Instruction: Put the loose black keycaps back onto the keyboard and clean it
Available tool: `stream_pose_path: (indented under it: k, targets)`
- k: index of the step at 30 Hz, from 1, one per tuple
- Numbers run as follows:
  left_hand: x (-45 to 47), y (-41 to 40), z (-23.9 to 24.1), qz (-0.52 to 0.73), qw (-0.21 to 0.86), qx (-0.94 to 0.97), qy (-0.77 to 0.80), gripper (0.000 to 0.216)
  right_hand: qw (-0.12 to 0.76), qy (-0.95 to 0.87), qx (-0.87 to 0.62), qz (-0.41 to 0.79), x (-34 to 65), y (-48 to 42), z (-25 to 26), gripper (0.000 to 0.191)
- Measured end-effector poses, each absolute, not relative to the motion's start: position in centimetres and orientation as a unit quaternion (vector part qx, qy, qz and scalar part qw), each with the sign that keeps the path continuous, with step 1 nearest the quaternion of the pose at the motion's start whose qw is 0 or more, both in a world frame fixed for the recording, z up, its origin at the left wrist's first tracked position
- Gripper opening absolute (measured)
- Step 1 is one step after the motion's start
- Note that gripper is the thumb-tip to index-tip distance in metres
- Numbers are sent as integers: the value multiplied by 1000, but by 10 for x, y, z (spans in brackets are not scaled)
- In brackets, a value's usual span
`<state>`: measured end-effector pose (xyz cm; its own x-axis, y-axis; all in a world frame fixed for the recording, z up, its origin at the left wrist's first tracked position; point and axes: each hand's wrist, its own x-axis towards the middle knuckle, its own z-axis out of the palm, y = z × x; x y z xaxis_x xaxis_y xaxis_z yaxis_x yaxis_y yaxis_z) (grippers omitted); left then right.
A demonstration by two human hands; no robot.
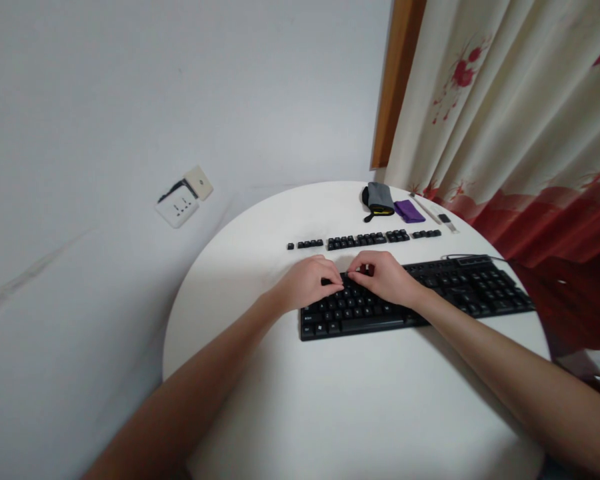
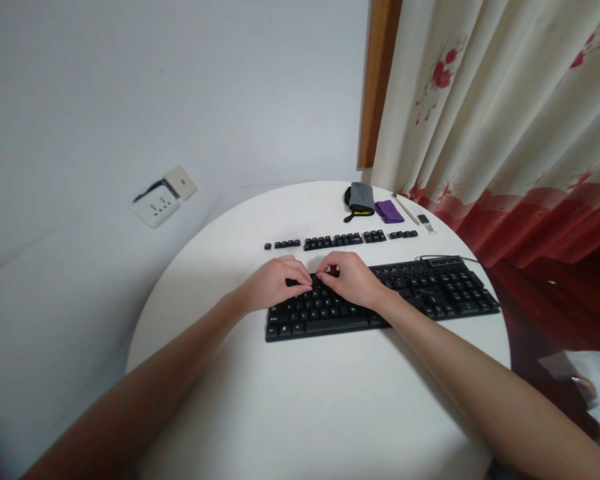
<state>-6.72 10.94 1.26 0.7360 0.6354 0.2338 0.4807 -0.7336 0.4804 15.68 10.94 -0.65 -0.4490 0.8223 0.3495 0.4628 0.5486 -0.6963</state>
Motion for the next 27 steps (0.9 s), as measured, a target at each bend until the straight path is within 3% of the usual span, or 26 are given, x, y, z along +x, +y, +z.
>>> stream_pose_path:
  k: [4, 27]
  targets:
    - [-67, 109, 12, 194, 198, 911, 305, 12, 303, -832, -382, 264, 158, 107, -4, 9]
    - [-67, 108, 13, 177, 179, 915, 315, 11, 270, -883, -306, 232, 162, 108, 3, 15]
